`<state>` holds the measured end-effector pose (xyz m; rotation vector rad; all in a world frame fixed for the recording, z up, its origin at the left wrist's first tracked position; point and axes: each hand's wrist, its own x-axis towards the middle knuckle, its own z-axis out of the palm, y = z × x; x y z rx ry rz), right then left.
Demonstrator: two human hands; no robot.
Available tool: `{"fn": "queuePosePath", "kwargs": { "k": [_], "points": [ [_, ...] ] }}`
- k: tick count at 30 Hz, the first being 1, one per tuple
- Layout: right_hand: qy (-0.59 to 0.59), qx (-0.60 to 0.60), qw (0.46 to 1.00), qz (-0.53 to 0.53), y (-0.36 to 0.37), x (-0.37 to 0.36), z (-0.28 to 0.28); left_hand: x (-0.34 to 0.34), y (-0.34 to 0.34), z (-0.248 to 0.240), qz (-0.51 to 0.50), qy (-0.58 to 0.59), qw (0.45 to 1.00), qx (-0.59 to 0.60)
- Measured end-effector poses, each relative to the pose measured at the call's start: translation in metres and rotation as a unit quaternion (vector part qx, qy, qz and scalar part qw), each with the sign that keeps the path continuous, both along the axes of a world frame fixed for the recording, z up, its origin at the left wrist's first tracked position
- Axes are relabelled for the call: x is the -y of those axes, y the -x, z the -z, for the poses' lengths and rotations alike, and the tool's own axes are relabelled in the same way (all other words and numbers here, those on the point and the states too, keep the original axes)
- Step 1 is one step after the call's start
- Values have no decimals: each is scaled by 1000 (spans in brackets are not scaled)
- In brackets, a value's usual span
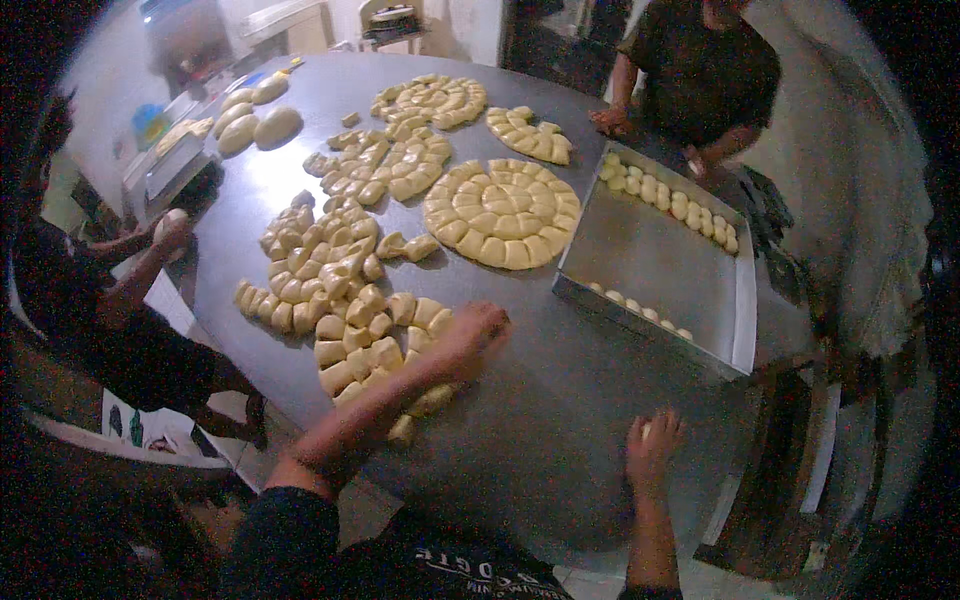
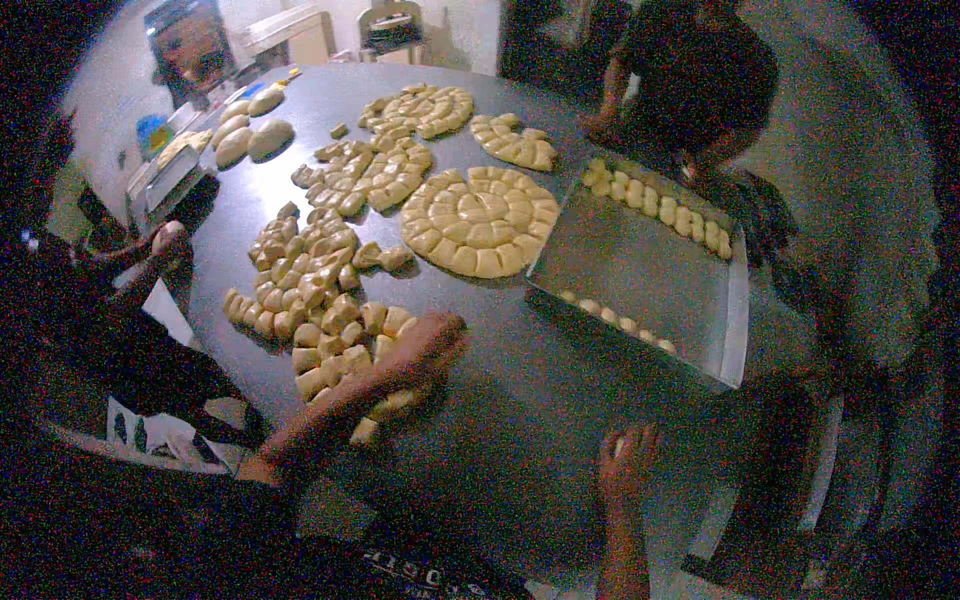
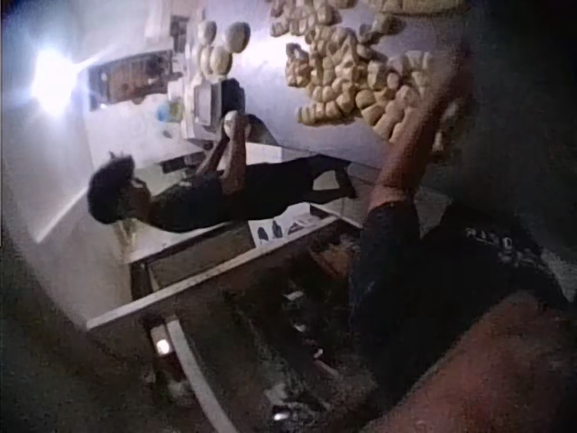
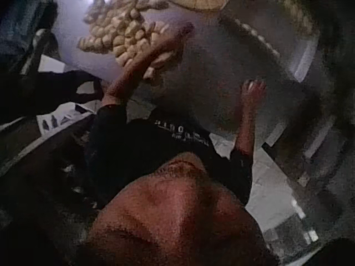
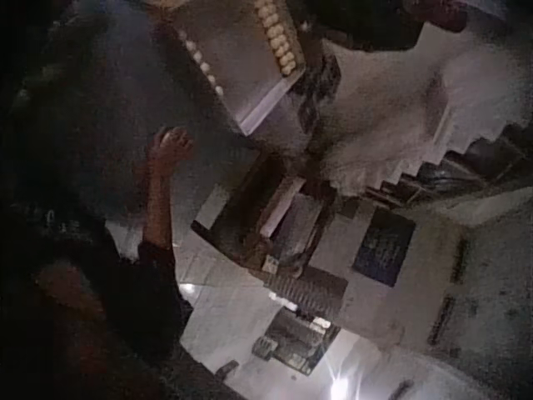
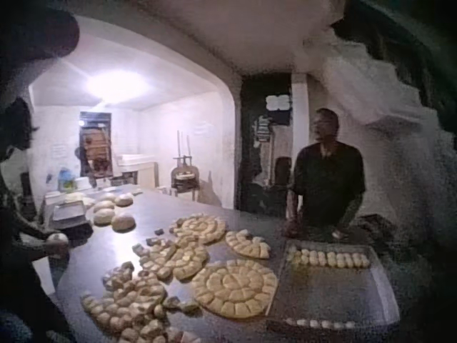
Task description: The person adds yellow dough pieces from a white bowl into a large industrial mixer. After wiping their hands with a cloth, they move to a metal table and begin placing small, round dough balls into a rectangular baking tray.
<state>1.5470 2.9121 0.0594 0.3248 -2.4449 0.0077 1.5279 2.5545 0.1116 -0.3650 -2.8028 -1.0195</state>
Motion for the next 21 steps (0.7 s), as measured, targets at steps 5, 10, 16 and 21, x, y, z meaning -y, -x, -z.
{"fn": "queuePosePath", "kwargs": {
  "k": [5,10,16,21],
  "points": [
    [116,239,957,-118,15,48,0,-52,-42,-1,-8,-320,935,151],
    [149,113,982,-7,29,-17,18,-32,-35,3,-24,-190,970,152],
    [155,263,948,-93,-21,-17,-13,-37,-53,-49,-28,-373,886,272],
    [506,293,805,-100,99,-69,-77,-6,-55,2,-84,-397,885,229]
  ]
}}
